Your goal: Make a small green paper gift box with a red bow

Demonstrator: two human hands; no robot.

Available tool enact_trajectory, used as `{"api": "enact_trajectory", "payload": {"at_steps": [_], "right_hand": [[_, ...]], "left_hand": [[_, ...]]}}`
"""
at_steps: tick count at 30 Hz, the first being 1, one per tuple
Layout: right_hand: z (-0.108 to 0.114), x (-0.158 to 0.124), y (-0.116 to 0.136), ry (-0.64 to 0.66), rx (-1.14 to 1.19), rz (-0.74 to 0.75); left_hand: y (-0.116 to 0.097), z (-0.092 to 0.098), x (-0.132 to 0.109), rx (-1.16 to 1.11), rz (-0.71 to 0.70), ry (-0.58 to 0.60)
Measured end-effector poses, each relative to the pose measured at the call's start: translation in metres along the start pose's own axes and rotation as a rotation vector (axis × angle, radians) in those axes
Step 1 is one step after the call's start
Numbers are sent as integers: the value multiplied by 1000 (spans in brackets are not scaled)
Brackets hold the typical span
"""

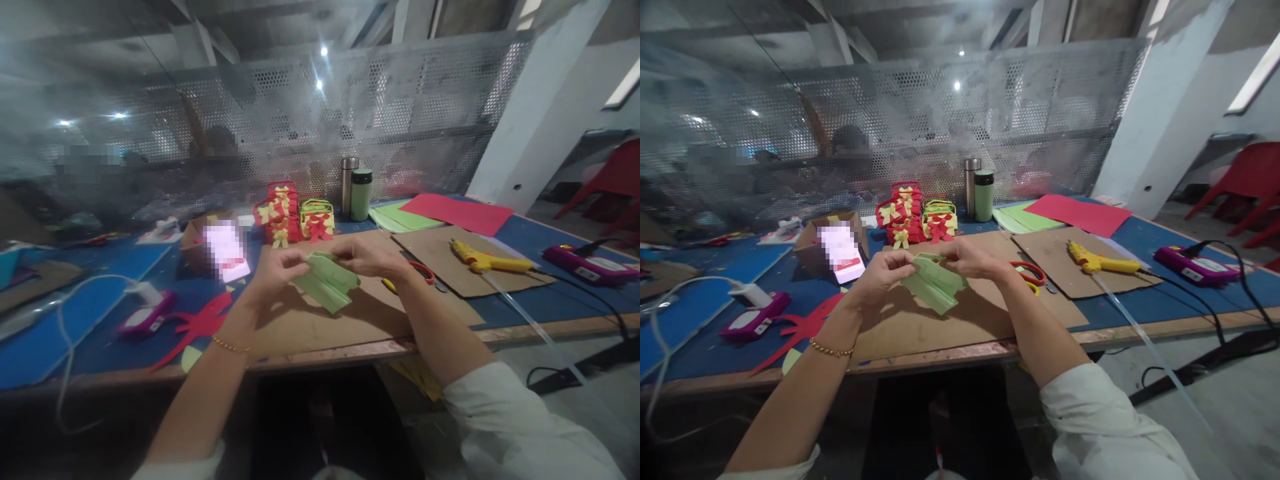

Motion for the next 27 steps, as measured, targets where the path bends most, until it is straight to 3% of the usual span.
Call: {"api": "enact_trajectory", "payload": {"at_steps": [12, 21, 27], "right_hand": [[3, 0, -5, -81, 30, 1], [-2, -3, 5, -78, 104, 85], [2, -4, -6, -111, 97, 18]], "left_hand": [[6, -6, 0, -32, 26, 75], [8, -4, -1, -80, 60, 41], [11, -9, 0, -94, 74, 112]]}}
Point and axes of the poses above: each hand's wrist, its own x-axis towards the middle knuckle, its own z-axis out of the back of the hand, y = z × x, the point moved 5 cm from there along x, towards the middle knuckle, and after that the axes turned 10 degrees about x, right-handed, at the moved point
